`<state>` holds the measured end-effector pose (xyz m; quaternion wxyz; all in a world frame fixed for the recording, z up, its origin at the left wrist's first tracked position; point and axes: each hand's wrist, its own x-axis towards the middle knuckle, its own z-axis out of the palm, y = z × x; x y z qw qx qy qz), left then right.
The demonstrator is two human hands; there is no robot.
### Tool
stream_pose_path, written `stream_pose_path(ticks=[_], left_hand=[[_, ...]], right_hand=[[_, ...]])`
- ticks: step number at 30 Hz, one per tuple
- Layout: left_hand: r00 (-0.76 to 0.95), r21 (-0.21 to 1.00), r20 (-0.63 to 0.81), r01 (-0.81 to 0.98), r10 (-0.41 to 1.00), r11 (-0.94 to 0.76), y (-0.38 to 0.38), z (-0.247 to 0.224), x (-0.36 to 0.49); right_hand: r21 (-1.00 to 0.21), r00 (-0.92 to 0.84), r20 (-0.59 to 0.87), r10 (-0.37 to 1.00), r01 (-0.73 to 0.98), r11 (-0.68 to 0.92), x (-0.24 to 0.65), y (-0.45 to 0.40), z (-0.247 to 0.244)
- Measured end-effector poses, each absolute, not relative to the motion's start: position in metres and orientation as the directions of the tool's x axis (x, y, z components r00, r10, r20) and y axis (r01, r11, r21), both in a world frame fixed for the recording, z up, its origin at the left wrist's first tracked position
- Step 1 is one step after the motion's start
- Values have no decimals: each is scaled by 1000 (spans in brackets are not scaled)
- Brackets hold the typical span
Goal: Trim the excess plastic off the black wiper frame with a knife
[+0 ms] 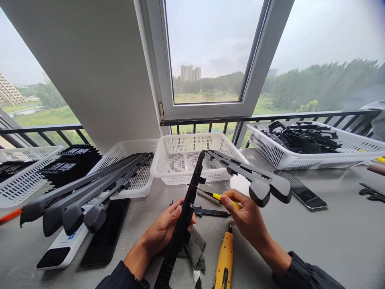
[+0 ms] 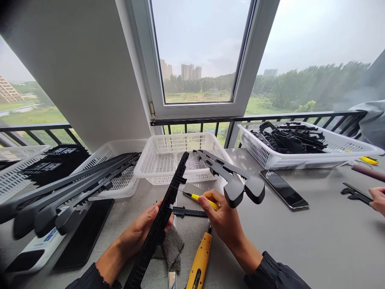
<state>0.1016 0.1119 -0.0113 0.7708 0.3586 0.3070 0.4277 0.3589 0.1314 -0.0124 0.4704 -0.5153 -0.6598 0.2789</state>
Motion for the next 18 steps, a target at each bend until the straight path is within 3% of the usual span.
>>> stream_pose_path(ticks=[7,18], left_hand=[[449,809,-143,-461,882,366,113,-17,101],[430,807,-159,-462,889,368,111,-16,100]], right_hand=[[-826,-190,335,923,413,384,351,124,-12],[-848,-183,281,942,413,333,354,126,-13]])
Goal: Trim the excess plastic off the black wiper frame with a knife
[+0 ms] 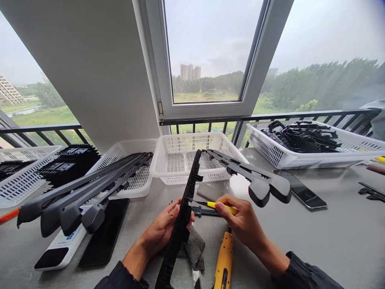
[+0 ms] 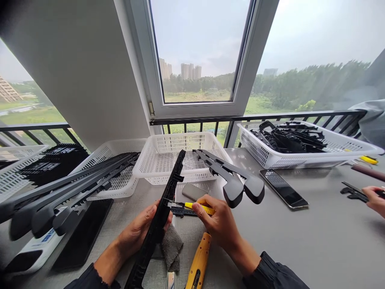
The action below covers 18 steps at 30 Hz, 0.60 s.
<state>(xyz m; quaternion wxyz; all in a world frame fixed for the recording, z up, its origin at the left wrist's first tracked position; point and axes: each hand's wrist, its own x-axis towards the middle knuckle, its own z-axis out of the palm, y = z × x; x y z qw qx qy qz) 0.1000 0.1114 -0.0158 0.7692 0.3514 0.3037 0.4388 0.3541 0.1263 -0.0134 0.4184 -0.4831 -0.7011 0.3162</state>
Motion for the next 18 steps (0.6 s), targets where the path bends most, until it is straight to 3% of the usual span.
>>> stream_pose_path(ticks=[18], left_hand=[[436,821,-151,-444,887,358,113,-15,99]], right_hand=[[-920,-191,119,974,348,181,353,131,-22]])
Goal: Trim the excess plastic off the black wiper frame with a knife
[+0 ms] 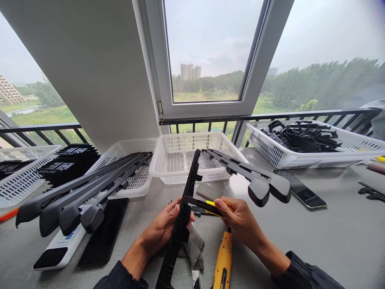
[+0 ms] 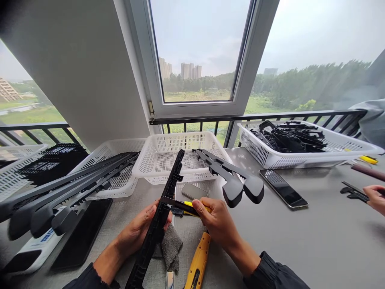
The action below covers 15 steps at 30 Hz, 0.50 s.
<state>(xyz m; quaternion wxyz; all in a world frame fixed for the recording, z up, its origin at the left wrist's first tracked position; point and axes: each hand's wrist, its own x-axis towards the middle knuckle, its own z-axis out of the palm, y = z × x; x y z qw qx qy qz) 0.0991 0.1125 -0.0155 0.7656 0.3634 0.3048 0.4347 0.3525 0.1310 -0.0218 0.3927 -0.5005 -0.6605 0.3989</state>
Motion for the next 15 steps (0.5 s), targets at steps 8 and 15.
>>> stream_pose_path(ticks=[8,15], left_hand=[[438,822,-161,-436,884,366,113,-15,99],[451,819,-162,-434,878,374,112,-18,99]], right_hand=[[-938,-181,78,980,319,134,355,135,-22],[-949,-186,63,981,292,116,353,135,-22]])
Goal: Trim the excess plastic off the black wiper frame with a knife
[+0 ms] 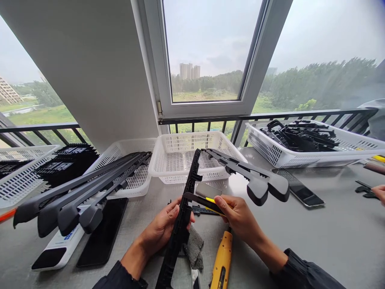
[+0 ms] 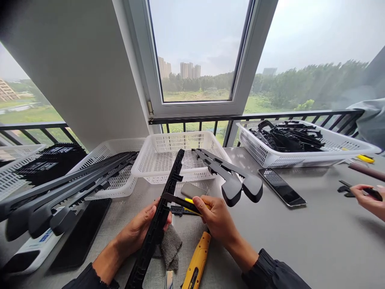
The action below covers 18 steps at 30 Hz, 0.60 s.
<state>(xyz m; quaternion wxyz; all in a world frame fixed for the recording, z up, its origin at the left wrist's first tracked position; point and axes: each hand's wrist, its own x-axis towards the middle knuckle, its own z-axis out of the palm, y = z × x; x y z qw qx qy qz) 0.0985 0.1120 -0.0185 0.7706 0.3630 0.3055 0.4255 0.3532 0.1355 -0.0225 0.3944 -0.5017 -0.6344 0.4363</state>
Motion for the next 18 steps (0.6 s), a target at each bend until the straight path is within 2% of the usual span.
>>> stream_pose_path(ticks=[10,18], left_hand=[[537,821,-145,-404,831,404,113,-24,92],[541,822,-148,-398,828,406,112,-29,90]], right_hand=[[-974,-169,40,985,214,77,354,136,-18],[-984,-147,24,989,174,50,355,137,-17]])
